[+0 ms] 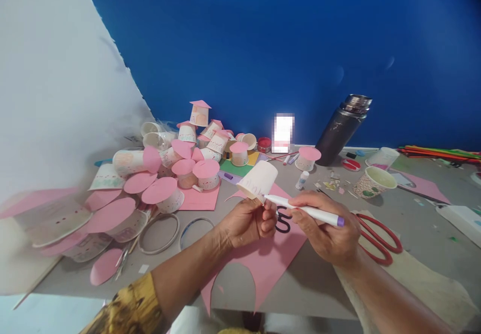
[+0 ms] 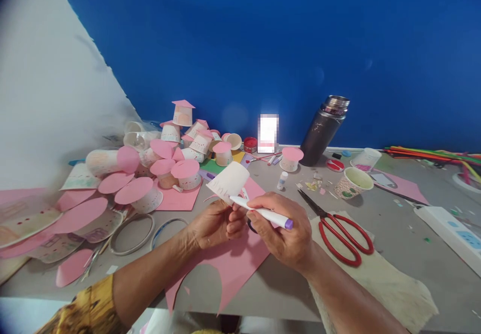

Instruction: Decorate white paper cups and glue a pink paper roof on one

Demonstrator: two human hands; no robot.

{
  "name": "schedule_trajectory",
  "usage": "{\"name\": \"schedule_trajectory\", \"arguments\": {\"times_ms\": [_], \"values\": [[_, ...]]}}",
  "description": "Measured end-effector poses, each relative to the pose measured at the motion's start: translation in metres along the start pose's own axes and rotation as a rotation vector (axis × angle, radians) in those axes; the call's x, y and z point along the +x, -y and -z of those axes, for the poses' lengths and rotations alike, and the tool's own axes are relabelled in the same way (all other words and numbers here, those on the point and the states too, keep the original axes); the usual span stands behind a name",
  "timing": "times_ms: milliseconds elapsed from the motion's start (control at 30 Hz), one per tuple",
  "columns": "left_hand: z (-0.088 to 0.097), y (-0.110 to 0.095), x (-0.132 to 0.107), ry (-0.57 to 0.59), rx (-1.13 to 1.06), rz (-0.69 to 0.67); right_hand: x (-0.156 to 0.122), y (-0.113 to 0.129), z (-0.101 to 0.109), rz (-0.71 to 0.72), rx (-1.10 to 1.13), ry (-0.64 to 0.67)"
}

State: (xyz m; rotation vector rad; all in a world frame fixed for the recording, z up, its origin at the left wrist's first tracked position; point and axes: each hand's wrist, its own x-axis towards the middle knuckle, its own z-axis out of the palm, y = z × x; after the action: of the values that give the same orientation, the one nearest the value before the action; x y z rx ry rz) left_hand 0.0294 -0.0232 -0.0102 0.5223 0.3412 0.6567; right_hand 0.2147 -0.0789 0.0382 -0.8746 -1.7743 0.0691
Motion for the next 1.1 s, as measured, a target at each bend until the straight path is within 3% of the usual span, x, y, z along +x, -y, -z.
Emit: {"name": "schedule_trajectory", "arguments": {"times_ms": [333, 500, 867, 1000, 1100], "values": [[-0.005, 0.000, -0.003, 0.064, -0.021, 0.020, 0.000, 0.001, -0.001, 0.008, 0.015, -0.024], [-0.005, 0.000, -0.003, 0.023, -0.017, 0.020, 0.001, 0.002, -0.002, 0.079, 0.040, 0.010], [0.000, 0.002, -0.001, 0.050, 0.037, 0.032, 0.004, 0.005, -0.002, 0.128, 0.078, 0.005], [0.000, 0.002, -0.001, 0.081, 0.018, 0.003, -0.004, 0.001, -0.003, 0.004, 0.146, -0.011], [-0.004, 0.001, -0.003, 0.142, 0.024, 0.003, -0.008, -0.005, -0.005, -0.113, 0.158, -0.122]]}}
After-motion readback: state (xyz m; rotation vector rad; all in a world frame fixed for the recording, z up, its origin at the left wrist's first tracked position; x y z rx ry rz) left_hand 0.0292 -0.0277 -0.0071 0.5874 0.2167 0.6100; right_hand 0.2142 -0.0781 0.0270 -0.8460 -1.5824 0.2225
